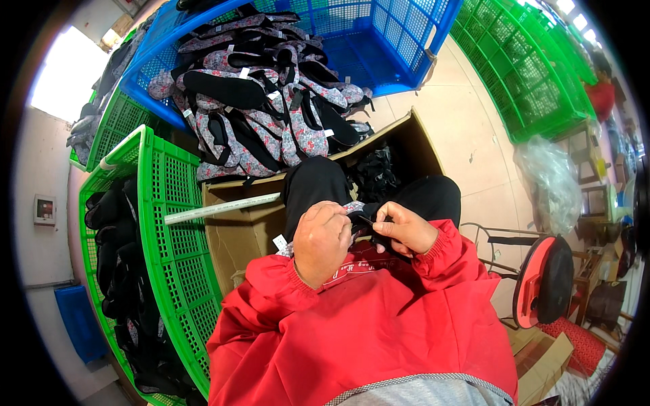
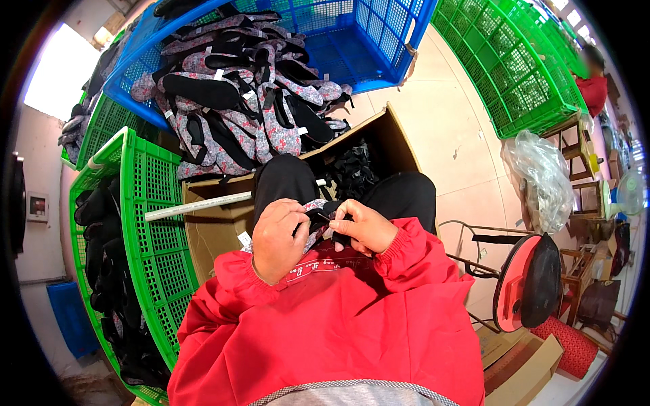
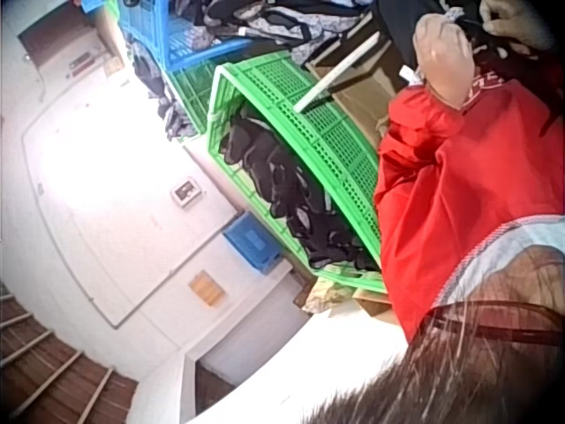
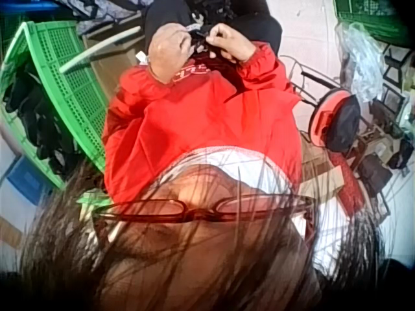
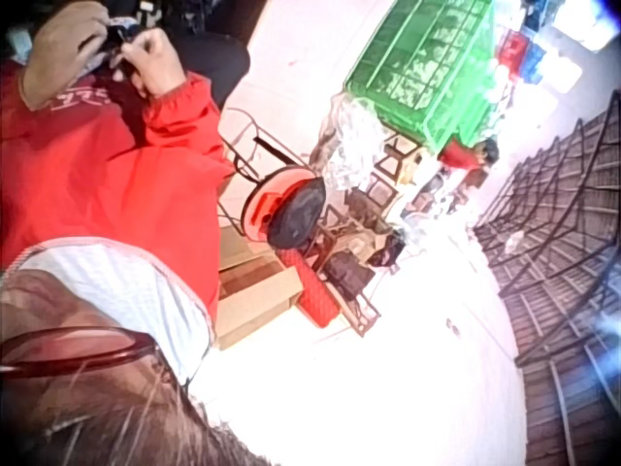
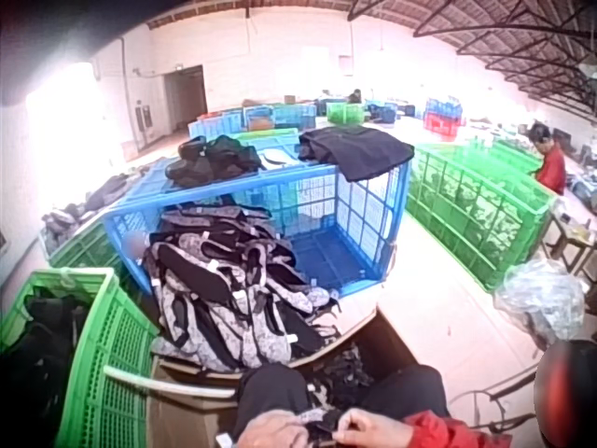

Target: The person sits on the floor and assembles slippers by hand. They pick up a slipper upper and a sole, attach a small black strap to the upper, and then press the upper onto the sole. The person repeats this process for multiple slippers, placing the finished items into a green basket.

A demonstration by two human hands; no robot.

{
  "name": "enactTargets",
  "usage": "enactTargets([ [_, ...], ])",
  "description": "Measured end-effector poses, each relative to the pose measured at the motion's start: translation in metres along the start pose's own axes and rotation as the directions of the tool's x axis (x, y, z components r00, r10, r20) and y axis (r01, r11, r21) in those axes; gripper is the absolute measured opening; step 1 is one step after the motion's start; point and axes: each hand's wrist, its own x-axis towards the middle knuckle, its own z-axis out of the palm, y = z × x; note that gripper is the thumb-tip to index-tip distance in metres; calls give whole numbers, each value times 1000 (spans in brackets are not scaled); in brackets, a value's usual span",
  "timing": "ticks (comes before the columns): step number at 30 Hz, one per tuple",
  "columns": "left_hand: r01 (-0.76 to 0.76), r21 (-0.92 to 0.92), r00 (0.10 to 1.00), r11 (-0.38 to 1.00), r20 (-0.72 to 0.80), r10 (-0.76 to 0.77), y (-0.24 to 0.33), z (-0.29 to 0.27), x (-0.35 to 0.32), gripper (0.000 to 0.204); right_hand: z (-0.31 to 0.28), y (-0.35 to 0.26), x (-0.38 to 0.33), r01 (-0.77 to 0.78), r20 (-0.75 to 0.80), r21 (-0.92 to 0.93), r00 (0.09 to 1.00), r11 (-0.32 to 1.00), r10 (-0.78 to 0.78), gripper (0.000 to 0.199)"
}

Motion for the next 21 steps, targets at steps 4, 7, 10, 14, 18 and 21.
enactTargets([
  [4,5,-11,1000,1000,3,-5,0,0,-1,11,0,0,0,-6,6,-7,1000,1000,6,17],
  [7,-1,-21,1000,1000,11,1,-1,0,-2,12,1,0,-1,5,3,4,1000,1000,-5,17],
  [10,-5,-25,1000,1000,16,5,-1,0,-2,12,2,1,1,0,-7,-9,1000,1000,0,17],
  [14,-17,-28,1000,999,23,18,0,0,-3,12,0,3,3,-4,-5,-18,1000,1000,4,18],
  [18,-28,-33,999,999,28,29,0,1,-4,12,0,4,4,-4,-1,-12,1000,1000,4,18],
  [21,-31,-28,999,999,34,32,0,1,-4,12,-1,6,4,0,-6,-11,1000,1000,0,18],
])
